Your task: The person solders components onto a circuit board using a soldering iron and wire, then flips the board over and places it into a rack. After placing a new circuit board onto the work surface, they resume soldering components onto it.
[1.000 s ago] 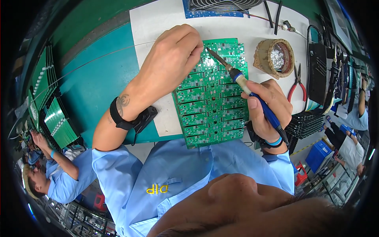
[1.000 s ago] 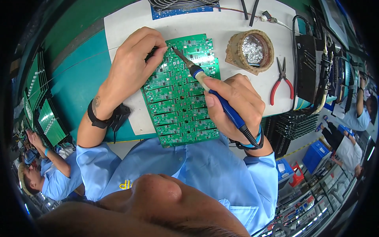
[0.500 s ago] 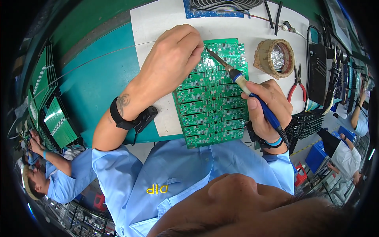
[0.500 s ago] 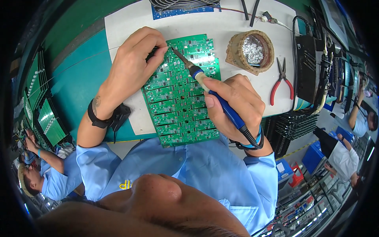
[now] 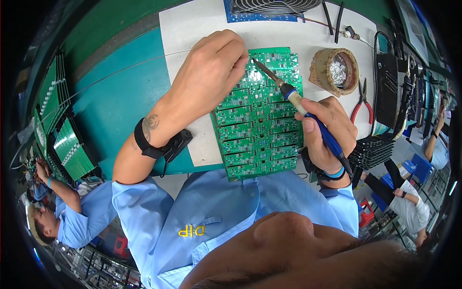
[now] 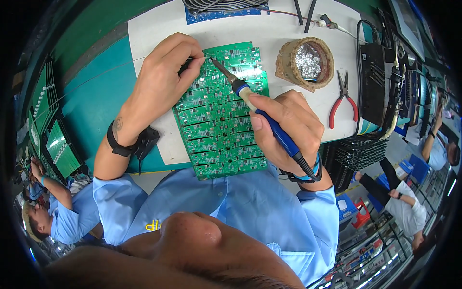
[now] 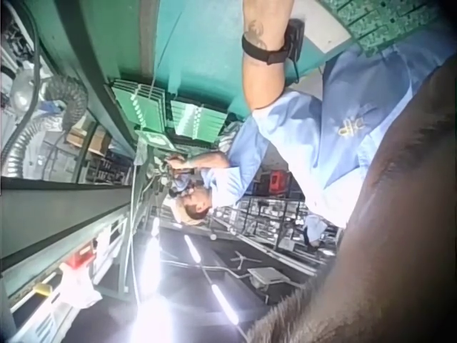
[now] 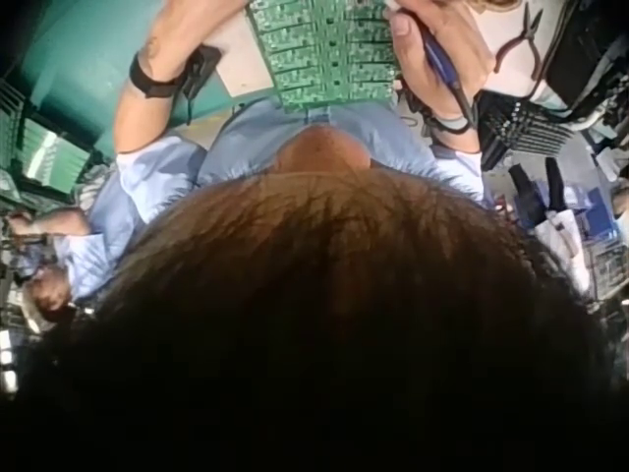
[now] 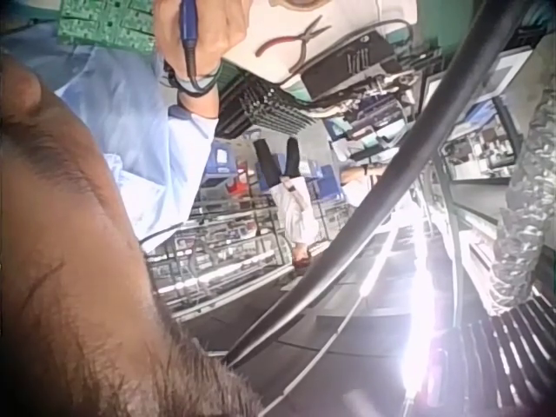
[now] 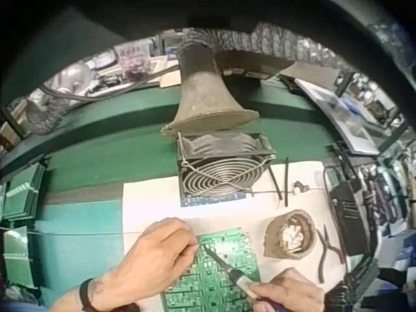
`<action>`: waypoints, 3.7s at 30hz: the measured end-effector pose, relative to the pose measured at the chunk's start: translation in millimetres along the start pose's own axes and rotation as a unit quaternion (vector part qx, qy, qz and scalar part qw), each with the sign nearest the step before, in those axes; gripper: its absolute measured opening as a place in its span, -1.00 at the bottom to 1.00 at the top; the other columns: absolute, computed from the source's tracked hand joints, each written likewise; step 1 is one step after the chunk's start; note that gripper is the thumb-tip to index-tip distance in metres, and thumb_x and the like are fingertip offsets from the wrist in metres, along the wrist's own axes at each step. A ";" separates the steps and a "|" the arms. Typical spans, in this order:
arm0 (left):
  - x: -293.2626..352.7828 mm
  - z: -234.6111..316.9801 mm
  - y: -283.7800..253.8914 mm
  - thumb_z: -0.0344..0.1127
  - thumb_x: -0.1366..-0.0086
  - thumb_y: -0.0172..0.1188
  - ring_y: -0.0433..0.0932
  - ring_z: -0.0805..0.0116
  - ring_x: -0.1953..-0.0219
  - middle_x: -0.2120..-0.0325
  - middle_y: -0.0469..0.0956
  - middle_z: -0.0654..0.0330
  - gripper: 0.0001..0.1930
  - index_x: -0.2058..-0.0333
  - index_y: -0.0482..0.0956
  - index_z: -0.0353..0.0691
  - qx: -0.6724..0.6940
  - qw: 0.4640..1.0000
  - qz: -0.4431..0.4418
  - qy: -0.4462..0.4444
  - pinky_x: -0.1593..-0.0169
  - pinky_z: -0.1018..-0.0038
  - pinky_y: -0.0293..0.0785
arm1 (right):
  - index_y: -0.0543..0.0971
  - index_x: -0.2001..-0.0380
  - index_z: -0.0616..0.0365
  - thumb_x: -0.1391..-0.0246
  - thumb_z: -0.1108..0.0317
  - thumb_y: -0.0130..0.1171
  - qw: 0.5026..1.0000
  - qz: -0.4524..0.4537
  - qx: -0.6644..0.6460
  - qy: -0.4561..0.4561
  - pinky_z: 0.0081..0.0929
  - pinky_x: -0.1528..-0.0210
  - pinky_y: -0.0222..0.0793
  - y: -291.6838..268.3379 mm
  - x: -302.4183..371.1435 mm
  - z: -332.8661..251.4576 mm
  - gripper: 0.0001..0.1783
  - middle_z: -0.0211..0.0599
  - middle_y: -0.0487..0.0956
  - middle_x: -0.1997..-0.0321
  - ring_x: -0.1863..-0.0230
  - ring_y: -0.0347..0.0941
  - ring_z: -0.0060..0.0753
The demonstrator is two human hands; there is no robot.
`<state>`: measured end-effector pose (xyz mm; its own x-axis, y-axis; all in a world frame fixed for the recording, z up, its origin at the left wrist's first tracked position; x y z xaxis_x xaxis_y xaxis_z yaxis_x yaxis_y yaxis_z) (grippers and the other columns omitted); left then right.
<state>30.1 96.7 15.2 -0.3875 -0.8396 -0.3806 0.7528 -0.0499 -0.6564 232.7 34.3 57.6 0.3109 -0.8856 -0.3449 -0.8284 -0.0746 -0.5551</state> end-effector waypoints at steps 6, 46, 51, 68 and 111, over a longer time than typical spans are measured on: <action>-0.1 0.8 -1.2 -0.60 -0.15 0.33 0.59 -0.01 0.26 0.31 0.57 0.06 -0.88 0.36 0.56 -0.37 0.000 1.000 0.007 0.003 0.12 0.19 0.57 | 0.73 0.09 0.34 -0.06 0.61 0.39 1.000 0.011 0.001 0.021 -0.39 0.31 0.44 -8.0 3.8 -1.9 -0.70 -0.22 0.65 0.46 0.43 0.53 -0.26; 36.8 -20.6 -18.2 -0.13 -0.26 0.48 0.44 0.16 -0.15 -0.04 0.59 0.19 -0.58 0.02 0.64 -0.24 -0.112 0.990 -0.033 -0.081 -0.12 0.24 0.27 | 0.41 -0.37 0.22 -0.59 -0.06 -0.18 0.712 0.243 -0.626 0.204 -0.42 0.04 0.38 1.0 89.0 93.2 -0.38 -0.15 0.59 -0.16 0.06 0.44 -0.41; 33.4 -12.5 -27.1 -0.18 -0.26 0.49 0.54 0.22 0.01 0.01 0.60 0.16 -0.59 0.03 0.60 -0.29 -0.051 0.998 0.012 -0.045 -0.01 0.30 0.43 | 0.44 -0.34 0.24 -0.57 -0.09 -0.14 0.637 0.173 -0.711 0.242 -0.44 0.05 0.36 17.8 93.9 92.9 -0.37 -0.16 0.60 -0.13 0.08 0.44 -0.41; 44.0 -23.4 -25.9 -0.44 -0.49 0.27 0.65 0.53 0.14 0.09 0.65 0.14 -0.72 -0.07 0.43 -0.34 0.446 0.861 0.012 -0.242 0.10 0.55 0.59 | 0.58 -0.17 0.38 -0.23 0.61 0.35 0.948 -0.031 -0.157 0.274 -0.64 0.17 0.40 -2.0 138.7 22.7 -0.57 -0.38 0.68 0.11 0.24 0.50 -0.63; 82.4 92.1 -76.7 -0.65 -0.34 0.25 0.51 0.10 -0.30 -0.34 0.45 -0.04 -0.50 -0.26 0.47 -0.38 0.212 0.952 0.215 0.047 -0.27 0.21 0.53 | 0.72 0.11 0.26 -0.13 0.59 0.38 0.956 0.233 0.125 -0.131 -0.43 0.27 0.46 -71.9 134.0 -45.8 -0.77 -0.16 0.72 0.25 0.31 0.66 -0.28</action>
<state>-10.5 -18.5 94.1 -0.0253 -0.7809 -0.6242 0.9920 0.0574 -0.1121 312.6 -100.0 86.0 0.0688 -0.6487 -0.7579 -0.7783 0.4404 -0.4476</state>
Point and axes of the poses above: each hand's wrist, its own x-axis away from the middle knuckle, its own y-axis out of the palm, z = x × y, the point moved 8 cm from there along -x, towards the middle knuckle
